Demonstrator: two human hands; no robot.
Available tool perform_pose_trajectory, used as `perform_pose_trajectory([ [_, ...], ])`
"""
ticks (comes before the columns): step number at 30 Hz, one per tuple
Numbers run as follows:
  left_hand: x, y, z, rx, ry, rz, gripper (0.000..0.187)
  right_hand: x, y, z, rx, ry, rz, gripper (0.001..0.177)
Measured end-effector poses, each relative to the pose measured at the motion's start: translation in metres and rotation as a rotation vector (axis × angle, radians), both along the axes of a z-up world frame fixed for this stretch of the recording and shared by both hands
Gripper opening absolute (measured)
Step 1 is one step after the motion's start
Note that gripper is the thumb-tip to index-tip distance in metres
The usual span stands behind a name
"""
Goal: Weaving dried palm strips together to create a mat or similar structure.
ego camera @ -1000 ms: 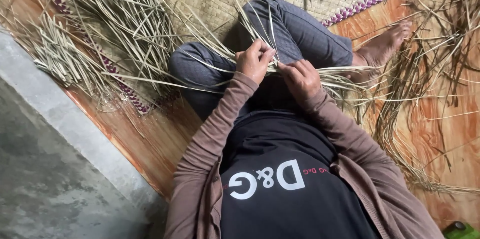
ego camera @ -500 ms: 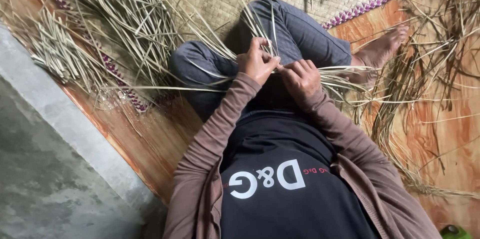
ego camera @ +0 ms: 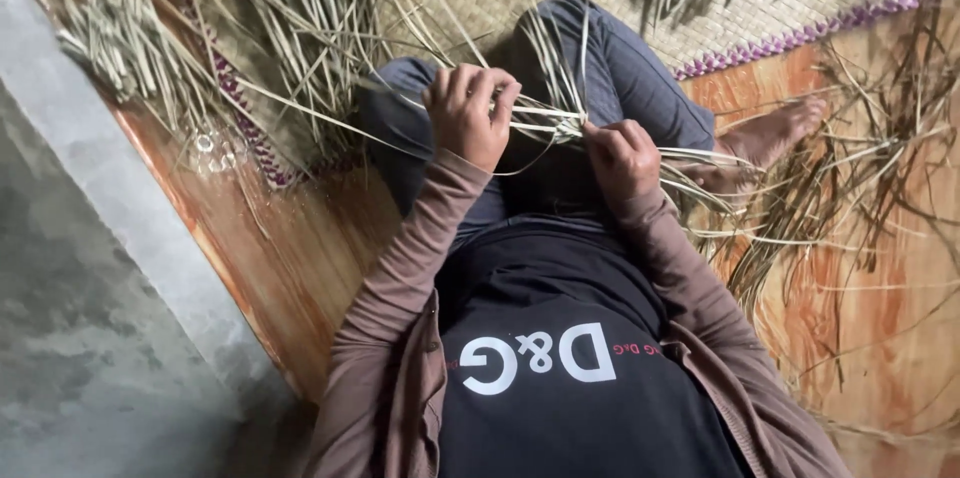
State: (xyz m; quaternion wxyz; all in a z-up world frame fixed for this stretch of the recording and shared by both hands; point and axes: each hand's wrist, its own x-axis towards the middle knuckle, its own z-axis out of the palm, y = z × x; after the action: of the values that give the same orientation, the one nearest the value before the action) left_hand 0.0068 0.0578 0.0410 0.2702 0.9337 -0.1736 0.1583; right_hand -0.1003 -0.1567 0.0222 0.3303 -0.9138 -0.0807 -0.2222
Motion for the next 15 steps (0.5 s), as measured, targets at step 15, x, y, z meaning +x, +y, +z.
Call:
perform_pose_trajectory([
  [15,-0.038,-0.034,-0.018,0.232,-0.009,-0.214,0.03,0.0,0.001,-0.002,-0.022,-0.012,0.003,0.008],
])
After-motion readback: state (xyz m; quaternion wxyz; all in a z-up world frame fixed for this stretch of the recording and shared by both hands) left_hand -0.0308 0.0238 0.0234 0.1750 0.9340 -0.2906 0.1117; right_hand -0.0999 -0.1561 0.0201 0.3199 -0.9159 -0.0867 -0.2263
